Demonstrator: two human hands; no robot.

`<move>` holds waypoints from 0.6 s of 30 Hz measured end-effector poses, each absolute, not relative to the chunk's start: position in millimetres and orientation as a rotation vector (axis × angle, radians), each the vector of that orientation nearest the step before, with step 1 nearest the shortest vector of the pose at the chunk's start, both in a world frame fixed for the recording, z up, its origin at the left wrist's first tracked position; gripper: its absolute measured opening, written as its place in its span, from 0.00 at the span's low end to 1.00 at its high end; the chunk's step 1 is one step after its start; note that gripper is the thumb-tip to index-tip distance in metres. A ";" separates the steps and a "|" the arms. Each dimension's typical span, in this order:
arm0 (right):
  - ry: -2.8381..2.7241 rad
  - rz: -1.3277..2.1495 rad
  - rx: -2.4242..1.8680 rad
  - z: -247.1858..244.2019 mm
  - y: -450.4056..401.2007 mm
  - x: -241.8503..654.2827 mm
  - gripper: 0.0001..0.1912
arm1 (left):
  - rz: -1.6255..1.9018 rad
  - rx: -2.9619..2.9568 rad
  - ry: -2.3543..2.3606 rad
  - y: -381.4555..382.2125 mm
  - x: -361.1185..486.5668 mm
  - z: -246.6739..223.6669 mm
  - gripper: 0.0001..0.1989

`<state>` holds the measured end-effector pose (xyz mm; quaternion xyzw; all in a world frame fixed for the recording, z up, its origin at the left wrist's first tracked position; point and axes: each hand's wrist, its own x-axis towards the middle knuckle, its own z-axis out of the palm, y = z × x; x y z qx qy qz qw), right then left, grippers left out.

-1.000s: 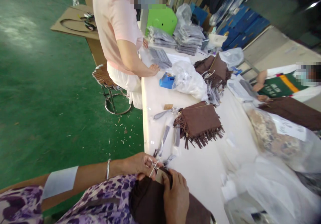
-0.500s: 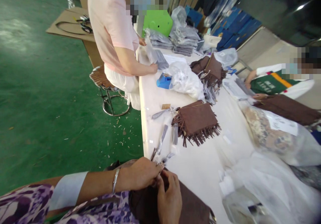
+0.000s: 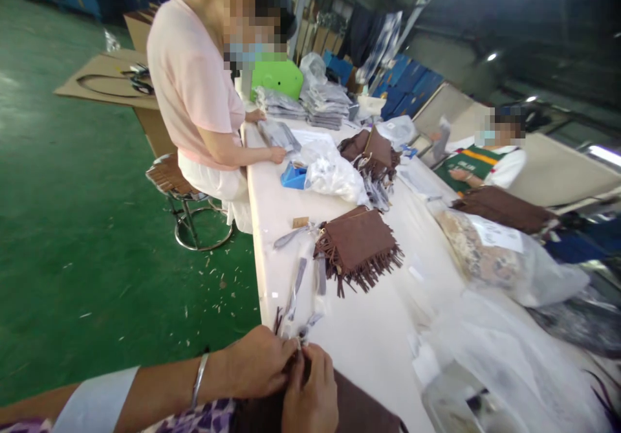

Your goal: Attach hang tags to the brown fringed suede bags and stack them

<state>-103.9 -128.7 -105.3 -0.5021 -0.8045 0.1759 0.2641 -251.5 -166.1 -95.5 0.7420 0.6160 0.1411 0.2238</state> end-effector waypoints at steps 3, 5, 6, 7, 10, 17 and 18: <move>-2.041 0.371 -1.361 -108.8 -128.5 -104.2 0.14 | 0.448 2.070 1.665 -166.4 -252.2 -95.2 0.17; -1.974 0.403 -1.393 -106.9 -129.2 -106.0 0.14 | 0.493 2.136 1.662 -167.8 -250.9 -100.5 0.20; -1.945 0.453 -1.433 -104.9 -129.1 -106.6 0.13 | 0.497 2.187 1.675 -168.4 -249.7 -104.1 0.20; -1.919 0.527 -1.483 -102.6 -128.2 -106.8 0.13 | 0.482 2.247 1.688 -168.9 -248.5 -107.7 0.19; -1.860 0.770 -1.616 -96.3 -121.0 -102.1 0.13 | 0.395 2.380 1.696 -168.6 -246.1 -115.2 0.13; -1.800 1.279 -1.654 -93.9 -103.8 -83.2 0.18 | 0.384 2.235 1.714 -167.0 -248.7 -114.8 0.11; -1.806 1.310 -1.662 -91.7 -103.5 -83.4 0.19 | 0.387 2.223 1.718 -167.9 -248.5 -114.1 0.11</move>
